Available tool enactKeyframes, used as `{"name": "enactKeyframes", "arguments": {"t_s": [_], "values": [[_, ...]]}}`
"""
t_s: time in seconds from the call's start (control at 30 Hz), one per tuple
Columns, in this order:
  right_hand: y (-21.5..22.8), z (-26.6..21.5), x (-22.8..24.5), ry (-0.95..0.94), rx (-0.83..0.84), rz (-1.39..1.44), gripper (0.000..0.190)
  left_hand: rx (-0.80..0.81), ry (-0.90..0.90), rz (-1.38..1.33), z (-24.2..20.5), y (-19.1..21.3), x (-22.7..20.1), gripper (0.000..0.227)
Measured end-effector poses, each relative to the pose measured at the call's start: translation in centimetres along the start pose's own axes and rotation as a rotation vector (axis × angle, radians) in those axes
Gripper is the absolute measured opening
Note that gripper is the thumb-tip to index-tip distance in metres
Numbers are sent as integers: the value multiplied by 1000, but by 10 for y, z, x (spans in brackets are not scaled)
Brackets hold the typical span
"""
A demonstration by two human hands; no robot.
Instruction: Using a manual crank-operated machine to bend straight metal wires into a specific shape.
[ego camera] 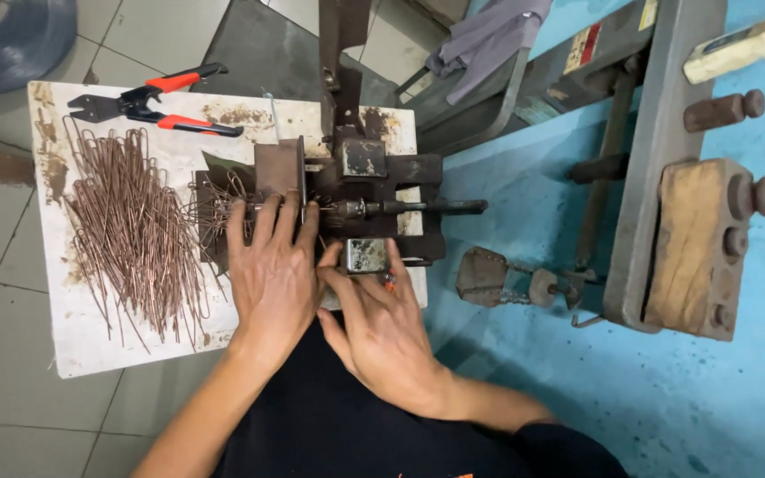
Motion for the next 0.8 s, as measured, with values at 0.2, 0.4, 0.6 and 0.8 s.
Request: {"name": "enactKeyframes", "arguments": {"t_s": [0.2, 0.4, 0.6, 0.8], "values": [[-14, -29, -74, -187, -68, 111, 25, 175, 75, -120, -8, -9, -3, 50], [-5, -119, -235, -746, -647, 65, 45, 58, 68, -295, -15, -18, 0, 75], [-98, -137, -289, -857, -988, 746, 46, 54, 51, -274, -17, -19, 0, 89], [-93, -126, -280, -877, -880, 674, 44, -10, 7, -176, -17, -17, -2, 79]]}}
Point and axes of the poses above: each hand's wrist, its own z-axis towards the middle knuckle, its own y-axis out of the back of the hand, x = y × z, the point moved 8 cm from there along z, towards the middle knuckle, and after that the axes turned 9 degrees about y, right-handed, at the moved point
